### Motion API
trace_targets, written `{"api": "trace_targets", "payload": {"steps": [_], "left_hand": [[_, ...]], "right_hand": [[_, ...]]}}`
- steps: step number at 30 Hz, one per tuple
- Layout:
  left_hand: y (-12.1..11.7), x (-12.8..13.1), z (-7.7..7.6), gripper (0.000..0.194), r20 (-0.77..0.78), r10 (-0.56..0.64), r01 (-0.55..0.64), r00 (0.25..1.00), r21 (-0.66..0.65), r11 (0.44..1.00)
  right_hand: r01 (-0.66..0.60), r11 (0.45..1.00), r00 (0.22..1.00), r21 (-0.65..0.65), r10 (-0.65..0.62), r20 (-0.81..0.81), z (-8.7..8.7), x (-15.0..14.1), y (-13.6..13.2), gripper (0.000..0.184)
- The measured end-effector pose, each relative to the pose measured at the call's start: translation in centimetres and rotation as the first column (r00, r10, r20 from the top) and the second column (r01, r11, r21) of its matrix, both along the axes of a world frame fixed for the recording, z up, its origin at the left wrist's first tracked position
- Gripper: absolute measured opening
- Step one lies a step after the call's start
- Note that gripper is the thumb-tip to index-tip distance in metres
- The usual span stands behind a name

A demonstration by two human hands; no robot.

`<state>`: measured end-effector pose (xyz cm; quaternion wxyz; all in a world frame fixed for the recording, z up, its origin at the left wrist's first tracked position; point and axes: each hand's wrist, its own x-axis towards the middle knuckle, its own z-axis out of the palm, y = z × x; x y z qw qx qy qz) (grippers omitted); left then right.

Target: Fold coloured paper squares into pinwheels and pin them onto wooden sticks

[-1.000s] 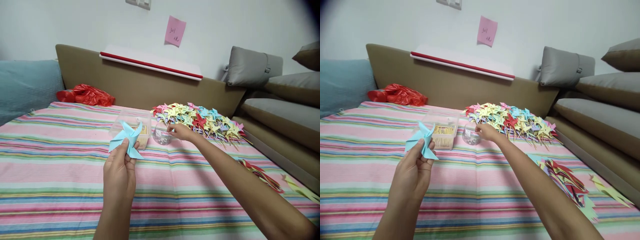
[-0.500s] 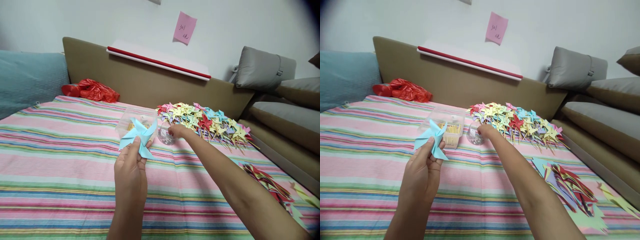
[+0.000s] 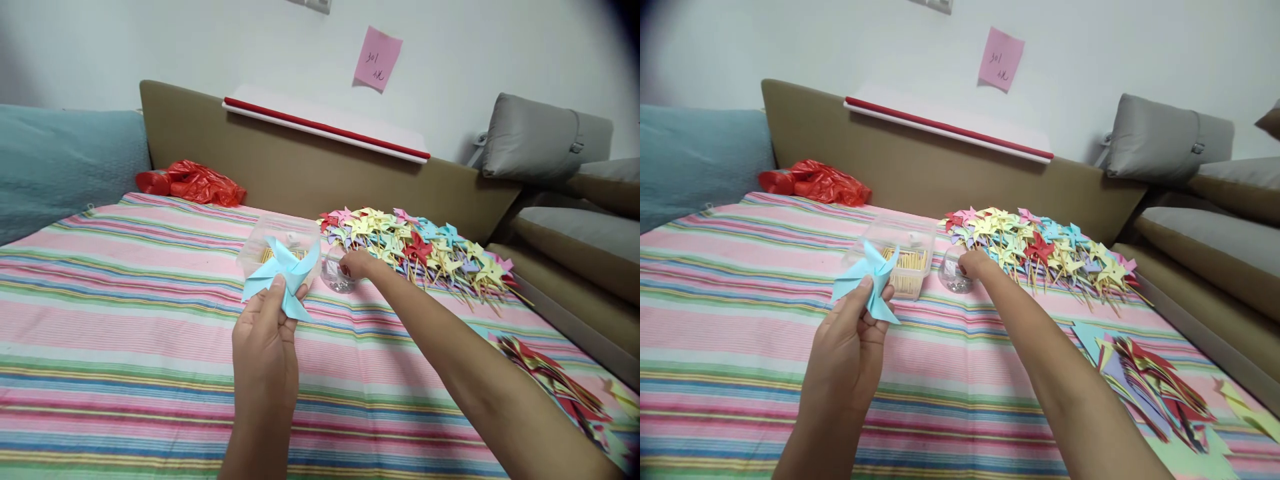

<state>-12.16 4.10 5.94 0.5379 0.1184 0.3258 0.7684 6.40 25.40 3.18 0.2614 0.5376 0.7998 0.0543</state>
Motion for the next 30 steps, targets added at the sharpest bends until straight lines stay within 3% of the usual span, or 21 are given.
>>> {"api": "trace_targets", "payload": {"steps": [10,15,19,21,25,27,30], "left_hand": [[0.3,0.7,-0.2,0.011,0.005,-0.033,0.033,0.999,0.01,0.999],[0.3,0.9,-0.2,0.01,0.004,-0.042,0.042,0.999,0.003,0.999],[0.3,1.0,-0.5,0.012,-0.022,-0.061,0.062,0.998,0.037,0.997],[0.4,1.2,-0.6,0.013,-0.03,-0.077,0.079,0.997,0.053,0.995],[0.4,1.9,-0.6,0.011,-0.035,-0.092,0.094,0.995,0.085,0.992],[0.4,2.6,-0.5,0.009,-0.049,-0.092,0.096,0.995,0.102,0.99],[0.3,3.7,-0.4,0.01,-0.094,-0.101,0.112,0.99,0.123,0.986]], "right_hand": [[-0.022,0.998,0.994,0.055,0.028,-0.109,-0.1,0.3,-0.4,0.033],[-0.037,0.97,0.958,0.241,0.103,-0.267,3.5,2.1,-1.2,0.03],[-0.032,0.95,0.917,0.311,0.152,-0.37,5.8,6.8,-5.3,0.026],[-0.033,0.966,0.909,0.258,0.137,-0.394,5.1,9.6,-8.7,0.024],[-0.066,0.989,0.884,0.13,0.119,-0.452,1.2,14.0,-15.8,0.028],[-0.063,0.992,0.871,0.105,0.106,-0.48,-0.5,15.3,-18.1,0.029],[-0.027,0.992,0.848,0.122,0.087,-0.523,-1.7,16.7,-19.9,0.027]]}}
